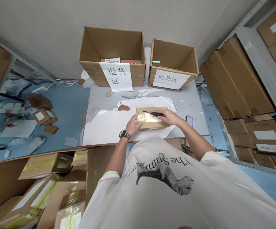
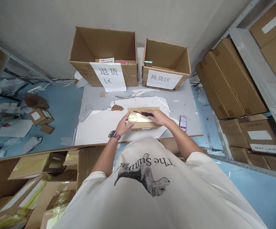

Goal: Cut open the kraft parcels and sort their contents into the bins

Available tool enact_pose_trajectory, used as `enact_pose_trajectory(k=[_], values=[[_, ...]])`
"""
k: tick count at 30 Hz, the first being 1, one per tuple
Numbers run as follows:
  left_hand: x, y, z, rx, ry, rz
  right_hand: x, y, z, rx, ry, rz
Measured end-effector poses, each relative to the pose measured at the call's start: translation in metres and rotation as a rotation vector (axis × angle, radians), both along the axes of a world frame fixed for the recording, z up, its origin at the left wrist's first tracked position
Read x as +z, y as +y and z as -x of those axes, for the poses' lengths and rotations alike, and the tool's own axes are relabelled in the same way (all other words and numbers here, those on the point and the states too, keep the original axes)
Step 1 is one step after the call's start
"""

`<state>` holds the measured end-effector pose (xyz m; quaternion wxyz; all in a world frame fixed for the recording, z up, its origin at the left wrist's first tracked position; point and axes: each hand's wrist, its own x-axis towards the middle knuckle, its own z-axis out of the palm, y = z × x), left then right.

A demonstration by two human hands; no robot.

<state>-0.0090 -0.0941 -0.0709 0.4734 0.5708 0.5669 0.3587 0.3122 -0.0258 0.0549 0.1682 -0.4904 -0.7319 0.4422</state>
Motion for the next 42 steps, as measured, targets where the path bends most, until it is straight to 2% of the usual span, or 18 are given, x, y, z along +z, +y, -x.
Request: enact_pose_trajectory(k=[3, 6, 13, 16, 21, 24, 29, 35, 42], values=[[0.000, 0.004, 0.002, -0.012, 0.000, 0.003, 0.008, 0.009, 0.010, 0.142, -0.147, -0.101], [-0.001, 0.006, 0.003, -0.017, -0.023, 0.018, 0.007, 0.016, 0.025, 0.242, -0.271, -0.151], [0.001, 0.007, 0.002, 0.001, -0.067, 0.053, 0.010, 0.022, 0.055, 0.333, -0.379, -0.215], [0.005, 0.005, 0.001, -0.022, -0.008, 0.049, 0.022, 0.020, 0.061, 0.384, -0.485, -0.219], [0.012, 0.002, 0.003, -0.066, 0.143, 0.113, 0.049, 0.019, 0.070, 0.549, -0.751, -0.216], [0.014, 0.001, 0.003, -0.072, 0.219, 0.130, 0.058, 0.022, 0.073, 0.577, -0.807, -0.205], [0.017, 0.000, 0.000, -0.070, 0.279, 0.137, 0.058, 0.026, 0.069, 0.638, -0.827, -0.238], [0.017, -0.003, -0.001, -0.058, 0.299, 0.146, 0.054, 0.024, 0.047, 0.710, -0.959, -0.274], [0.017, -0.001, -0.001, -0.067, 0.300, 0.146, 0.058, 0.021, 0.024, 0.641, -0.917, -0.272]])
